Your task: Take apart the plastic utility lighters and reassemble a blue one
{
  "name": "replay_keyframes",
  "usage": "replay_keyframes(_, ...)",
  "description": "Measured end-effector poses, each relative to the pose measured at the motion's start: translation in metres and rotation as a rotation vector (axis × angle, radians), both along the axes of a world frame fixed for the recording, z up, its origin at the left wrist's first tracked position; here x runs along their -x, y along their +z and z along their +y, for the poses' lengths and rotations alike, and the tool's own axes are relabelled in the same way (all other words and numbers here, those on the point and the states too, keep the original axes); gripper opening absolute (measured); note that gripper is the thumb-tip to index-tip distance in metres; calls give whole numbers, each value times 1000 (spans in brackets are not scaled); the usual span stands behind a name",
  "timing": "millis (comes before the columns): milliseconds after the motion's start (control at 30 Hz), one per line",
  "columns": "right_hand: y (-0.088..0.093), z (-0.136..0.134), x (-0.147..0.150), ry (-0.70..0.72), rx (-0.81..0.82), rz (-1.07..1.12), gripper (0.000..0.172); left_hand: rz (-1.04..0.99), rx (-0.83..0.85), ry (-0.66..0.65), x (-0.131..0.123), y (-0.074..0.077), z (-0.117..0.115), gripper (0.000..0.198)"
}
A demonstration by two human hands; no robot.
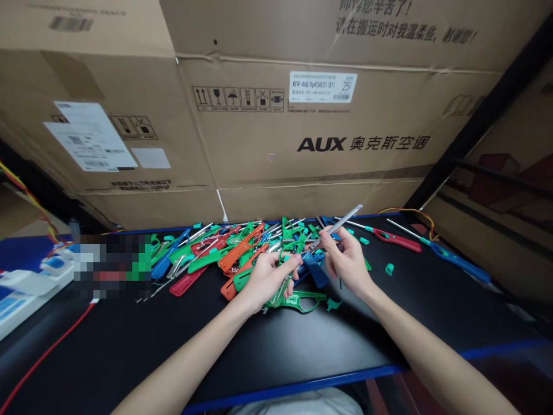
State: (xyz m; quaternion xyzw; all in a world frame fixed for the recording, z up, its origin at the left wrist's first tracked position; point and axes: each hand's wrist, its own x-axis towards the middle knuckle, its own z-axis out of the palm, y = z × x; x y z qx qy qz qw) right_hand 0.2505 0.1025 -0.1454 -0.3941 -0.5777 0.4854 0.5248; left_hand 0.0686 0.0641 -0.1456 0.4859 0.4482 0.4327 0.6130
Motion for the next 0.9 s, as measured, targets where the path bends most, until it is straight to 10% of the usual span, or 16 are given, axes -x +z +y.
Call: replay_keyframes(900,-11,-9,9,53,101,73,48,-89,-60,11,-2,-2,-2,46)
